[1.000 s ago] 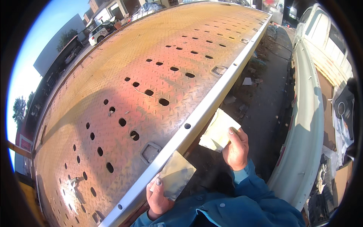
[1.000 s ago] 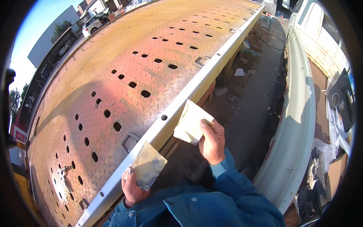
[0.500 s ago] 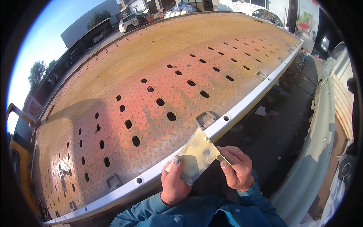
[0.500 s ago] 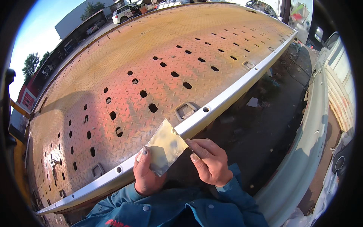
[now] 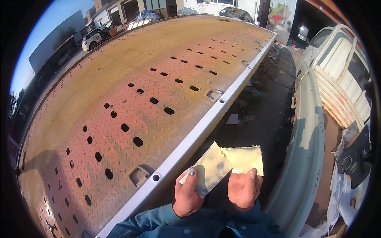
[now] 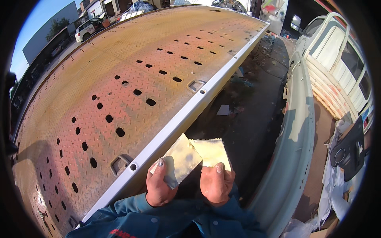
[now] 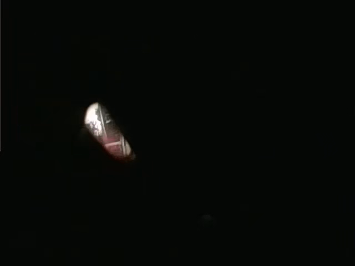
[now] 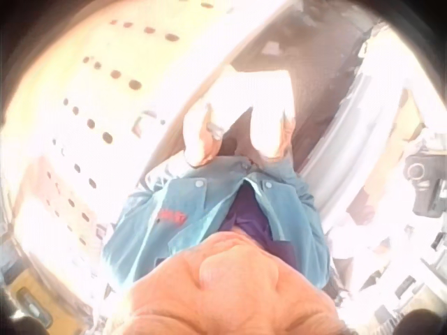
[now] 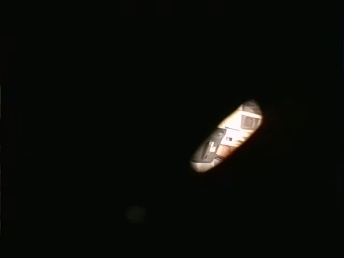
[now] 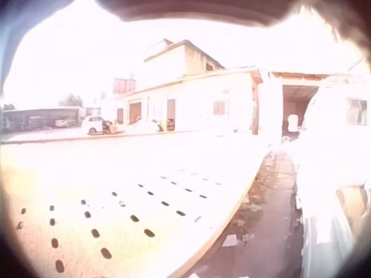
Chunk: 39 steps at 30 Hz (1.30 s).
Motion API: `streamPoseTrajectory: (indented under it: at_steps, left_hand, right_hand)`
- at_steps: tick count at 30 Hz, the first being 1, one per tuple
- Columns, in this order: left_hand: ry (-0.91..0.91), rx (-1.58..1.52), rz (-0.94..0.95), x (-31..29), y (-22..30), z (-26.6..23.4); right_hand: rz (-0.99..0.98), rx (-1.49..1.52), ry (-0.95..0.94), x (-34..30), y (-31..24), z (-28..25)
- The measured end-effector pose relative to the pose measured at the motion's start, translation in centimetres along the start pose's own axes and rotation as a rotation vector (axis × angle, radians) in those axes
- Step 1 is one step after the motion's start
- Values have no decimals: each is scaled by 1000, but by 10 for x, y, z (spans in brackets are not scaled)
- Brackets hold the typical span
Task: The person uses a putty knife to apply a yellow paste to the edge of a large metal panel, smoothing it along the seam. They then scoop more paste from a can and continue applying it to the panel edge.
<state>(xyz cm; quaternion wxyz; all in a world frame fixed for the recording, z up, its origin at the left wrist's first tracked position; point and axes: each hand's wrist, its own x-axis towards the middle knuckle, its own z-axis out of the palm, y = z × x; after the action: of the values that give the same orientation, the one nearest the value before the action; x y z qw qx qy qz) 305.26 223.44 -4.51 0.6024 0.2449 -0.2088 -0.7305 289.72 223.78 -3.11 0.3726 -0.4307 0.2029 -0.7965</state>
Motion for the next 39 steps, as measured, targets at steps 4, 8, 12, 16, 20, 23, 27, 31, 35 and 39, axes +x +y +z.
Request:
streamPoseTrajectory:
  at_steps: [4, 8, 12, 16, 20, 23, 27, 31, 35, 39]
  left_hand:
    - [17, -41, 35, 71, -24, 31]
    - [-22, -76, -9, 136, -48, 74]
    - [-42, 57, -350, 183, -71, 82]
    - [41, 151, -593, 246, -111, 118]
    - [110, -20, -493, 312, -155, 151]
    - [79, -57, -360, 368, -194, 192]
    - [48, -97, -226, 438, -234, 251]
    - [92, -109, 56, 520, -276, 308]
    - [-28, 87, 102, 597, -348, 342]
    - [-79, 81, 112, 680, -422, 384]
  right_hand:
    - [64, -458, -191, 64, 15, -65]
    - [174, -570, 54, 131, 32, -143]
    - [385, 241, 380, 237, 50, -185]
    - [559, 685, -137, 307, 100, -236]
    - [684, 643, -140, 355, 129, -278]
    - [567, 194, -227, 396, 138, -325]
    - [574, -38, -357, 458, 125, -415]
    - [707, -330, -75, 560, 118, -491]
    - [522, -109, 512, 637, 115, -540]
    - [295, -118, 574, 682, 105, -614]
